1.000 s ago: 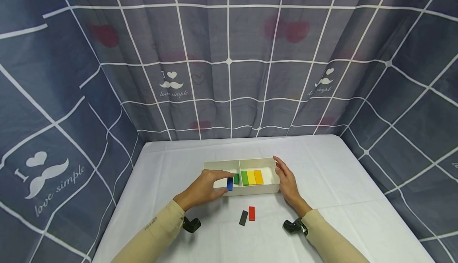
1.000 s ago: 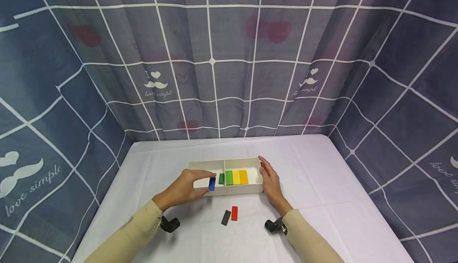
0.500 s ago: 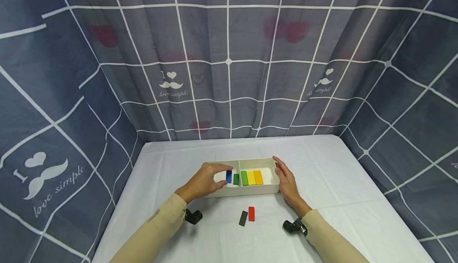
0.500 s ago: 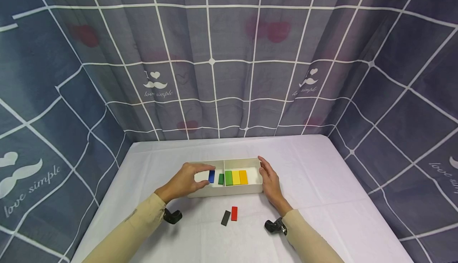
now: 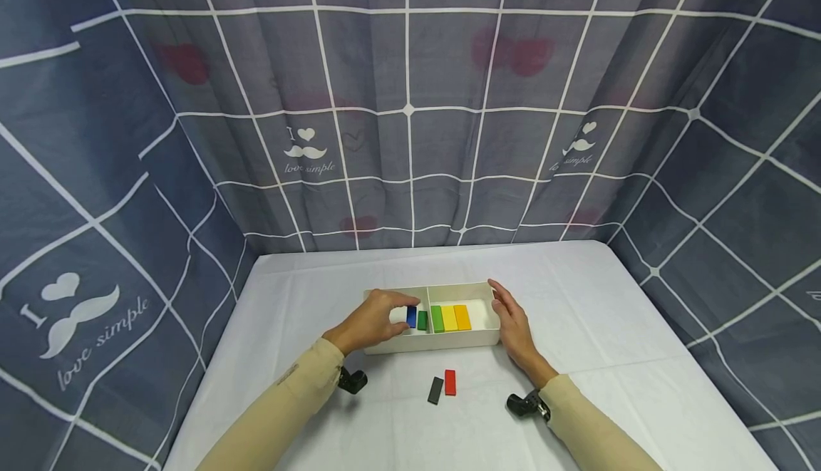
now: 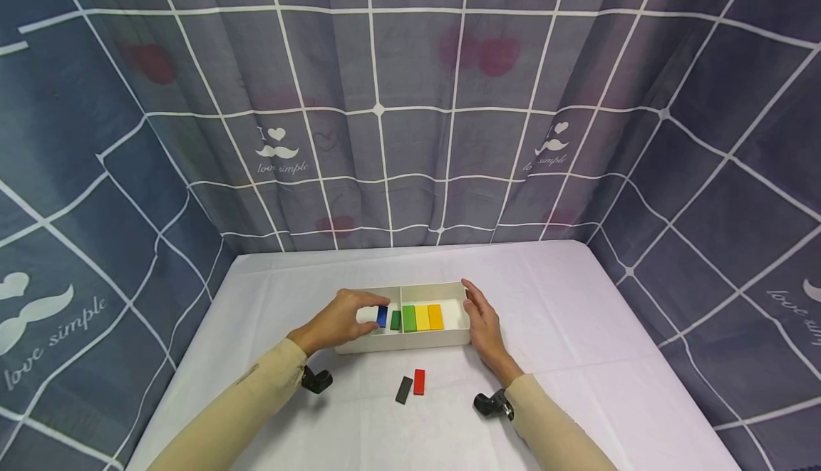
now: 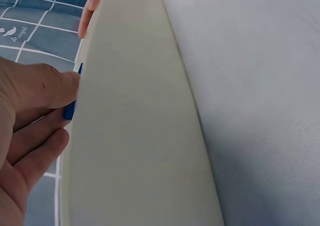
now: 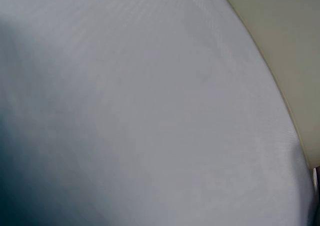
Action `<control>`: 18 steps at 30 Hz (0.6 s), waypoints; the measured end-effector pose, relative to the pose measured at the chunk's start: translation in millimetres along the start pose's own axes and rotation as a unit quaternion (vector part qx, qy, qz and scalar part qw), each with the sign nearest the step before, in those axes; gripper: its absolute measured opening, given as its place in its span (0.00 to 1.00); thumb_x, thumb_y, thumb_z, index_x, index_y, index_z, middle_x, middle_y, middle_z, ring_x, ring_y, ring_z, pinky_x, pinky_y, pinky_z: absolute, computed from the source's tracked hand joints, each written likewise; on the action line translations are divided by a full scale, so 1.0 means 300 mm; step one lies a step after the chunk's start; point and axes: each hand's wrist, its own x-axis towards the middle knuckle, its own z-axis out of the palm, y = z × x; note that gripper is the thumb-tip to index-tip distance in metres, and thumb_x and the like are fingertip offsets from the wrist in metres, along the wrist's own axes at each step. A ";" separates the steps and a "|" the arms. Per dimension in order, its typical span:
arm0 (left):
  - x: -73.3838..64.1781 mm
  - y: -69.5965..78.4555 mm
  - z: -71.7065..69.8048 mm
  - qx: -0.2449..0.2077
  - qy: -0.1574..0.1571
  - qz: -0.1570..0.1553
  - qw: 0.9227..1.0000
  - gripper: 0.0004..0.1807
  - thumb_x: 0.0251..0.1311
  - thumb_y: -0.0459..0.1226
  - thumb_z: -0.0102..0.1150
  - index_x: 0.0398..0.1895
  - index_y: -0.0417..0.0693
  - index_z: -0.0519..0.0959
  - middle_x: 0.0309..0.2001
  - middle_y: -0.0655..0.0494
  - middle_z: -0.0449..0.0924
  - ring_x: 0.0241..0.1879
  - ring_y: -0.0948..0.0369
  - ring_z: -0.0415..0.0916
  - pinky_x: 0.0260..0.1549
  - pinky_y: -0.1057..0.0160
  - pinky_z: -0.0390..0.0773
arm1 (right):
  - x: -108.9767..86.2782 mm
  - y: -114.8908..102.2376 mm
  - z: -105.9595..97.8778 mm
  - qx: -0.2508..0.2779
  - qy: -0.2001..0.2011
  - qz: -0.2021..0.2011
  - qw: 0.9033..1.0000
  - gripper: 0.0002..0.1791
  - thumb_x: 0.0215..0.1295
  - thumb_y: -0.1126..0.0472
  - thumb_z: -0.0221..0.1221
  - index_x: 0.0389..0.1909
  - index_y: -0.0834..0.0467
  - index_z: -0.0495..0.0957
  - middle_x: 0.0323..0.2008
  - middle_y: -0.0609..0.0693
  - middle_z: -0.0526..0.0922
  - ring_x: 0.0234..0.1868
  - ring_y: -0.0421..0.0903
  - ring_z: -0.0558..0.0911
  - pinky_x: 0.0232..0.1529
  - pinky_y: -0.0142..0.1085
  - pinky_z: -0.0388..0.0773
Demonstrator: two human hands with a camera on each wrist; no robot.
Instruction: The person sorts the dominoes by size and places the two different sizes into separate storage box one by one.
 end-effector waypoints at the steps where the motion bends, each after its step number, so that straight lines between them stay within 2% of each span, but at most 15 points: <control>1: 0.003 -0.002 0.003 -0.004 -0.004 -0.003 1.000 0.31 0.59 0.28 0.80 0.68 0.39 0.84 0.66 0.48 0.87 0.68 0.49 0.84 0.69 0.49 0.83 | 0.000 0.000 0.000 -0.001 0.000 0.001 1.000 0.26 0.89 0.60 0.48 0.82 0.52 0.69 0.83 0.58 0.67 0.85 0.62 0.63 0.86 0.61 0.57; 11: 0.033 -0.033 0.019 -0.043 -0.028 -0.007 0.999 0.28 0.62 0.27 0.77 0.66 0.34 0.84 0.62 0.43 0.88 0.60 0.48 0.88 0.63 0.45 0.86 | 0.005 0.003 0.002 -0.002 0.001 -0.001 1.000 0.26 0.89 0.61 0.47 0.82 0.54 0.69 0.83 0.59 0.67 0.85 0.62 0.63 0.86 0.61 0.57; 18: 0.054 -0.052 0.036 -0.042 -0.046 -0.023 0.998 0.27 0.63 0.26 0.76 0.66 0.35 0.84 0.61 0.42 0.89 0.57 0.51 0.89 0.63 0.48 0.87 | 0.004 0.008 -0.001 -0.006 0.001 0.003 1.000 0.26 0.89 0.60 0.48 0.82 0.52 0.69 0.83 0.57 0.68 0.85 0.60 0.64 0.86 0.59 0.56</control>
